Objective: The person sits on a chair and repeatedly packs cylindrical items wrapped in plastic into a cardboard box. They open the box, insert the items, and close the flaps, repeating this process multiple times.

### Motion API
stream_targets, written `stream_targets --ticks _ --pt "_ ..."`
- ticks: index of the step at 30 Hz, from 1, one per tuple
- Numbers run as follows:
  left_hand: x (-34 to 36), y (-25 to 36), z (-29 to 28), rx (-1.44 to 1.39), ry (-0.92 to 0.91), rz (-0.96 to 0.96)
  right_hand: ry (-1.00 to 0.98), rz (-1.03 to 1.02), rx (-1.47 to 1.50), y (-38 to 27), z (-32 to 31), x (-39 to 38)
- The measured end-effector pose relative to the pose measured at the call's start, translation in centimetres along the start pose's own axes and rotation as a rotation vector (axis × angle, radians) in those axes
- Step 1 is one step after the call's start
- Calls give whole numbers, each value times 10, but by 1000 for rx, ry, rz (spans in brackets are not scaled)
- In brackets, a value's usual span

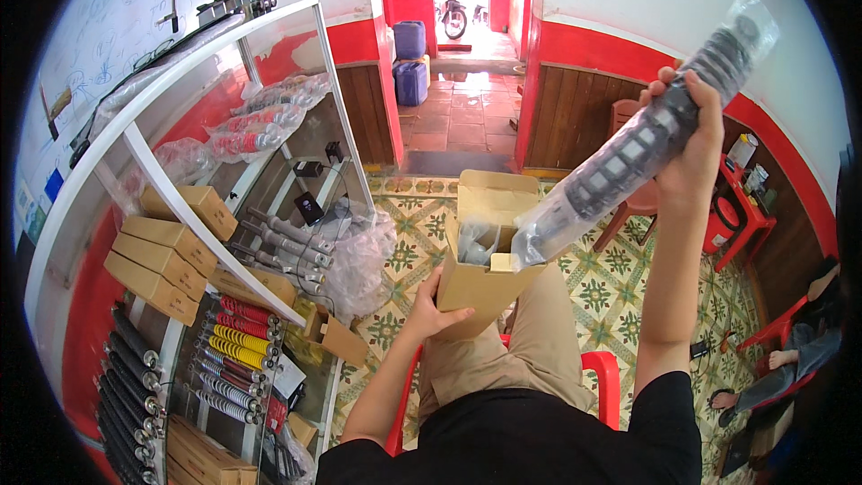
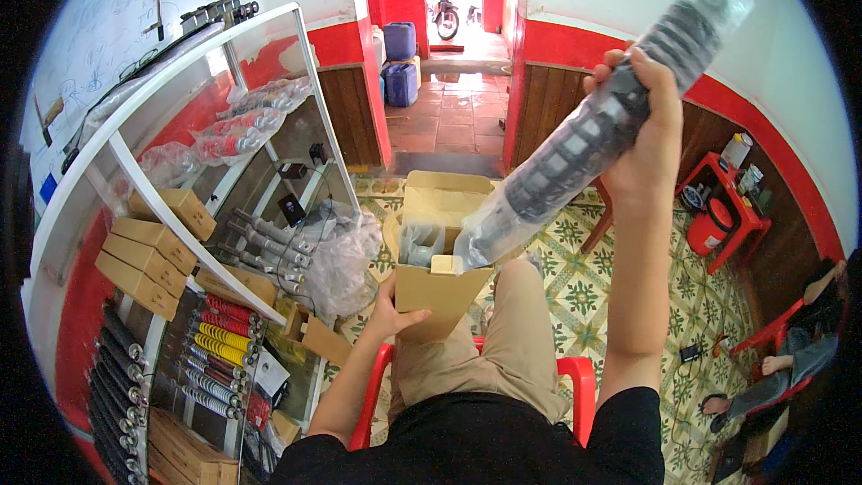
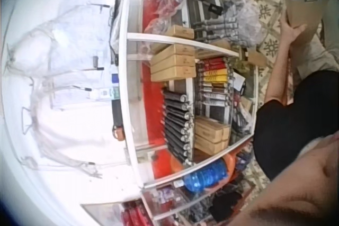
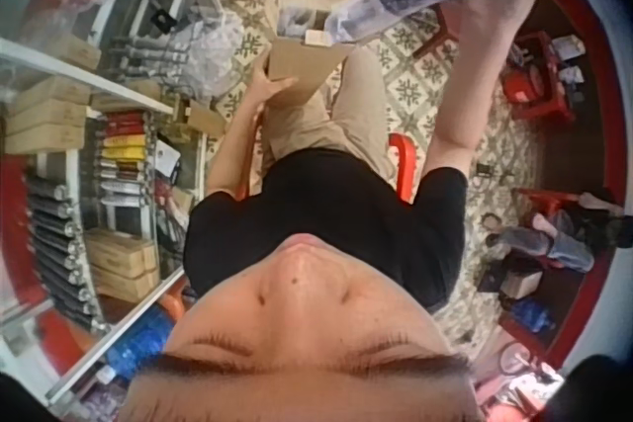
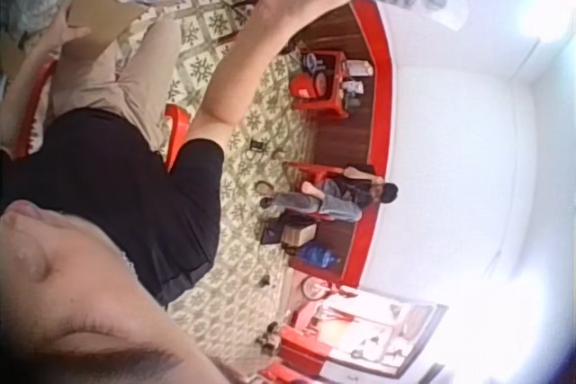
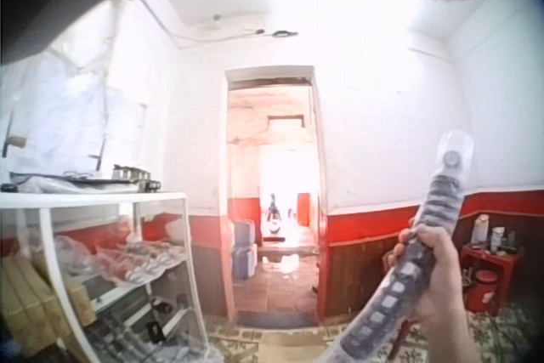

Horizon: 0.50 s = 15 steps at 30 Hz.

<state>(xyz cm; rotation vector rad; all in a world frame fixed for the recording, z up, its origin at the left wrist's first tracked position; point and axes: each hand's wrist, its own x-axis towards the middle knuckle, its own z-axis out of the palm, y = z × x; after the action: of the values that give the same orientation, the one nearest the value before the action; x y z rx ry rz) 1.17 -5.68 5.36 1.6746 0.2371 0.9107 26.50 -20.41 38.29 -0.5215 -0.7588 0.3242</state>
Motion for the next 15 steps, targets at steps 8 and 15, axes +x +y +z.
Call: stream_targets --ticks 8,15 --pt "-1 -3 1 12 30 21 -91 104 -192 33 26 -30" --pt "-3 -4 1 -19 60 -8 -218 110 -307 63 29 -51"
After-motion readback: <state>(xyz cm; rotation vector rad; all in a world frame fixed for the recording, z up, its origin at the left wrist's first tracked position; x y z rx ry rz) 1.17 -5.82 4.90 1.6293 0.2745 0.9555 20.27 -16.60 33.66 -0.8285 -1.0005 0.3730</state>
